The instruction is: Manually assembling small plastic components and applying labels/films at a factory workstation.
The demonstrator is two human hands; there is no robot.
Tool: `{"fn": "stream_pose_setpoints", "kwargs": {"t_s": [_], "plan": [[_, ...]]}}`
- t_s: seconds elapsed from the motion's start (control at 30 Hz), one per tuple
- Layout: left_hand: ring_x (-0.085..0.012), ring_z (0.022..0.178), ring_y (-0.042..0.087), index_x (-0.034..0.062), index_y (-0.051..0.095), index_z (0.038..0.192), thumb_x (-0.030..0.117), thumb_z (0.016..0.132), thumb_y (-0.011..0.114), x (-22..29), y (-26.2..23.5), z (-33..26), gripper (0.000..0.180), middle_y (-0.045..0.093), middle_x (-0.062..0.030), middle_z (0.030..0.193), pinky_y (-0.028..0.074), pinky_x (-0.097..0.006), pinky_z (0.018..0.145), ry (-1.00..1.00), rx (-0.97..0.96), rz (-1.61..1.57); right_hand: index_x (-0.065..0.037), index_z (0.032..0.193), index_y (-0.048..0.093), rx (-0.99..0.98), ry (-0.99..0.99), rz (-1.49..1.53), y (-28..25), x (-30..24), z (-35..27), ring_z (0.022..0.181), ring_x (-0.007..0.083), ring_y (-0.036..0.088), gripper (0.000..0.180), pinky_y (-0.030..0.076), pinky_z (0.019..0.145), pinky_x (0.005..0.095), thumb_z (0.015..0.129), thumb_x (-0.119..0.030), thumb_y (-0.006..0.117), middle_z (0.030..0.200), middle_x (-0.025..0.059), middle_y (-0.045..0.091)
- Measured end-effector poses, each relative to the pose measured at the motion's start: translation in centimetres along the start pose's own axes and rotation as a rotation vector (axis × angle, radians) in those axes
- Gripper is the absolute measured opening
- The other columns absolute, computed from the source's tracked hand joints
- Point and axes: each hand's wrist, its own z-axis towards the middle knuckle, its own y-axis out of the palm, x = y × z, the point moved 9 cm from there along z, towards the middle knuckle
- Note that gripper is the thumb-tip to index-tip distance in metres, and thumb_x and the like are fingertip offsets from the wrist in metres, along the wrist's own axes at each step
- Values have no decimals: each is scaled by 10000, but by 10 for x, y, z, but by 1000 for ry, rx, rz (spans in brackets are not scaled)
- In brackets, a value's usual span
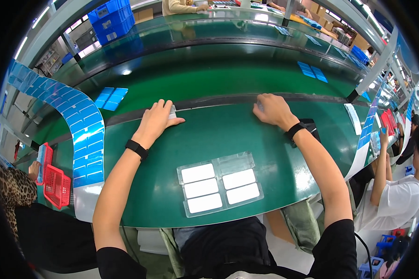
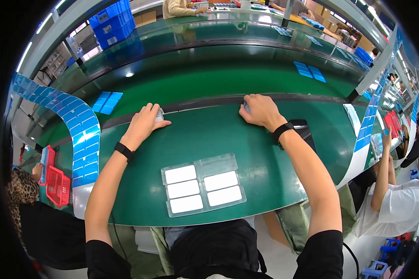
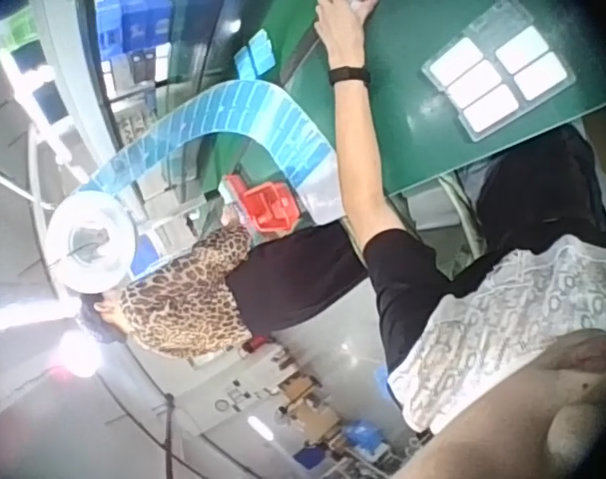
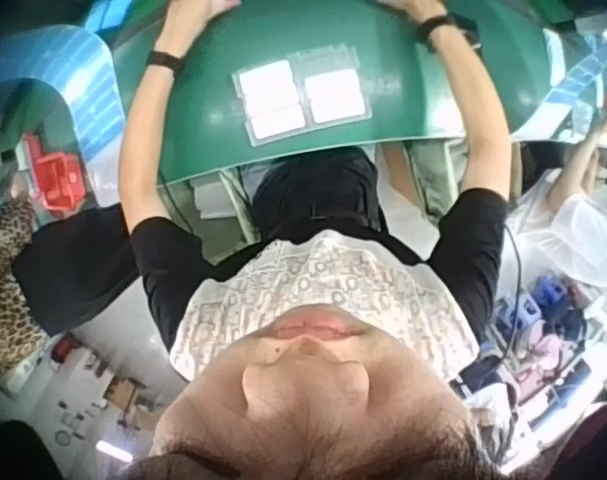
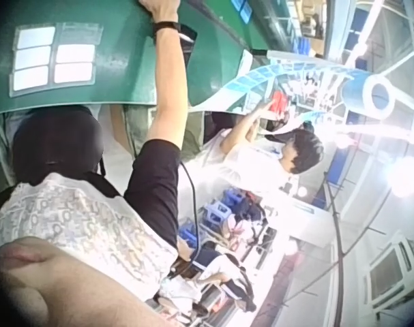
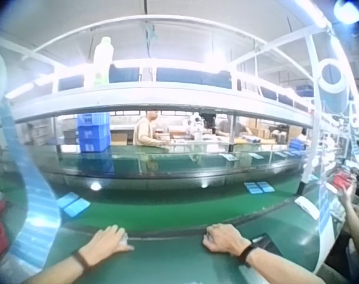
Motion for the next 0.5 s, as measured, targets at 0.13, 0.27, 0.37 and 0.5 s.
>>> {"fn": "stream_pose_setpoints", "kwargs": {"t_s": [0.13, 0.27, 0.37, 0.5], "plan": [[-382, 1052, 645, 9, 585, 1178, 591, 926, 737, 1, -2, -3, 652, 621, -182, 1098, 544, -513, 836, 26, 31, 20, 15, 936, 684, 80, -36, -40, -2, -5, -6, 878, 387, 704, 323, 585, 793, 474, 956, -301, 623, 913, 199, 720], [-388, 1083, 631, 22, 589, 1202, 603, 912, 749, 4, -4, -11, 668, 612, -181, 1115, 525, -513, 851, 32, 63, 67, 11, 995, 666, 80, -31, -39, -4, -6, -8, 901, 374, 686, 312, 573, 824, 469, 974, -298, 631, 940, 186, 702], [-395, 1099, 618, 28, 589, 1229, 602, 899, 765, 8, -11, -13, 685, 602, -182, 1135, 510, -510, 871, 42, 76, 44, 5, 1063, 642, 57, -62, -55, -4, -7, -10, 935, 367, 667, 339, 558, 858, 471, 999, -327, 640, 988, 179, 684], [-393, 1100, 613, 26, 587, 1256, 598, 886, 781, 5, -11, -12, 709, 594, -185, 1147, 506, -503, 883, 32, 59, -9, 0, 1096, 635, 52, -80, -40, -6, -8, -11, 971, 372, 666, 413, 552, 873, 474, 1016, -406, 643, 1047, 187, 688]]}}
